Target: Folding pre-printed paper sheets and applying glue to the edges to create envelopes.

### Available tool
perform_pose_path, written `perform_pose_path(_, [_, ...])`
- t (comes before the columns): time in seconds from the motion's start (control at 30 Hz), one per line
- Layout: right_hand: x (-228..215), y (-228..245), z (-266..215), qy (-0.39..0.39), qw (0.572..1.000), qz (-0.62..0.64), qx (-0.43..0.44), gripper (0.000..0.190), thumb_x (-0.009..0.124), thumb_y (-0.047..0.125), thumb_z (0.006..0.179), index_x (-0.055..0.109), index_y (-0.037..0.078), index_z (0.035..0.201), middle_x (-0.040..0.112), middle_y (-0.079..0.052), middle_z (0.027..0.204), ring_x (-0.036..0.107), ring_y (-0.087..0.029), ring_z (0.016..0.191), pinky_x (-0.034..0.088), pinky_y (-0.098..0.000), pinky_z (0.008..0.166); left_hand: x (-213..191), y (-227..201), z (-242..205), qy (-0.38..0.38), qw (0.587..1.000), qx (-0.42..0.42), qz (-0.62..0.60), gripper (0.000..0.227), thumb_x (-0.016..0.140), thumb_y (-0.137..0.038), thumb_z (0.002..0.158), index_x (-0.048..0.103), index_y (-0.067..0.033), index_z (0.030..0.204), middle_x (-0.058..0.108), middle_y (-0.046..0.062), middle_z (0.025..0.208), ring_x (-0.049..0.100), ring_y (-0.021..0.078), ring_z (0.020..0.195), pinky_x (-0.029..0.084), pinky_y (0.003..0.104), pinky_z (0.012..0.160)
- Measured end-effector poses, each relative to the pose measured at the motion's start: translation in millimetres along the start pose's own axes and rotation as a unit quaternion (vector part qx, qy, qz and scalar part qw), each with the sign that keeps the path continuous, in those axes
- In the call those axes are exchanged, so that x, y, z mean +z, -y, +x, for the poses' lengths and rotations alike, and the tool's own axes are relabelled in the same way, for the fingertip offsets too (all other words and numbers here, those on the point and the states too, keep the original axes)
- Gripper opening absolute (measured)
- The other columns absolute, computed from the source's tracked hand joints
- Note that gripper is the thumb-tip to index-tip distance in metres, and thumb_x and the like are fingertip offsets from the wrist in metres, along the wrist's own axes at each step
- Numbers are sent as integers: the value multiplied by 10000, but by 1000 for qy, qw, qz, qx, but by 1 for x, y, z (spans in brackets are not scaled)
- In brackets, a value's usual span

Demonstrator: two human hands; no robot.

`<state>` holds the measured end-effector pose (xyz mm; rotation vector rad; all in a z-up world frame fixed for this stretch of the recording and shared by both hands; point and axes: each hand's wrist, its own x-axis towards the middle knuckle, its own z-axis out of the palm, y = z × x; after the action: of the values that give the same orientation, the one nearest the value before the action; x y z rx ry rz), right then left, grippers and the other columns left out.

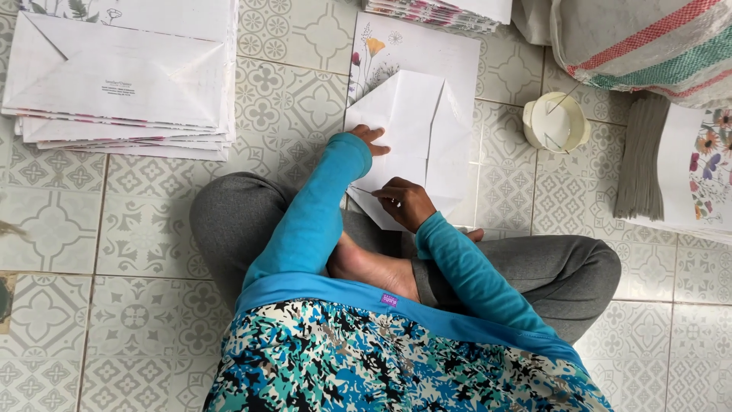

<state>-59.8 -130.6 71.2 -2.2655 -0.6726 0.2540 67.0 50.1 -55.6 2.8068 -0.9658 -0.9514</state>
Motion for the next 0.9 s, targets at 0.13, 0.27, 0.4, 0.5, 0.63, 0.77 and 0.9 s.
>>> perform_pose_path(0.13, [14,-11,-8,-7,999,-31,4,146,737,-4,882,805,78,980,715,-114,897,711,-263,764,606,-379,663,-11,-6,-15,1,999,-7,32,990,705,18,796,311,-437,1582,147,7,1715,207,301,1546,314,442,1232])
perform_pose_path(0.27, [18,-10,-15,-1,999,-29,22,132,734,23,885,802,78,984,700,-111,882,707,-261,761,603,-372,673,-7,-5,-7,14,1000,-5,14,1012,670,55,793,299,-466,1576,121,-5,1722,180,298,1553,268,443,1252])
perform_pose_path(0.4, [17,-4,-22,11,999,-19,34,128,739,20,864,799,68,966,699,-116,858,707,-275,746,598,-378,666,1,-1,6,22,1000,-5,2,1016,656,58,788,299,-493,1564,106,-17,1726,159,287,1560,240,429,1266])
perform_pose_path(0.5, [23,-11,-23,12,999,-25,42,120,756,44,838,793,79,947,695,-113,838,706,-285,734,597,-391,662,7,2,10,13,1000,-10,11,1011,677,57,799,309,-498,1560,125,-22,1721,179,282,1555,260,414,1256])
perform_pose_path(0.63, [34,-18,-16,-2,998,-24,56,129,754,39,834,795,89,947,697,-104,829,705,-274,720,594,-377,660,1,-1,4,17,999,-10,27,1018,682,53,796,301,-492,1568,120,-20,1719,188,284,1550,269,414,1252])
perform_pose_path(0.77, [36,-23,-19,26,996,-59,63,126,747,61,828,785,109,938,703,-105,826,717,-301,744,596,-398,684,-3,-1,0,23,1000,-5,11,1026,668,67,795,285,-477,1576,89,-8,1726,157,294,1559,236,418,1264])
perform_pose_path(0.9, [26,-31,-38,74,992,-81,61,127,748,54,804,775,111,914,708,-117,822,724,-325,764,597,-434,709,0,-2,2,25,999,-14,27,1041,678,59,792,272,-495,1575,93,-14,1725,170,293,1557,256,417,1257])
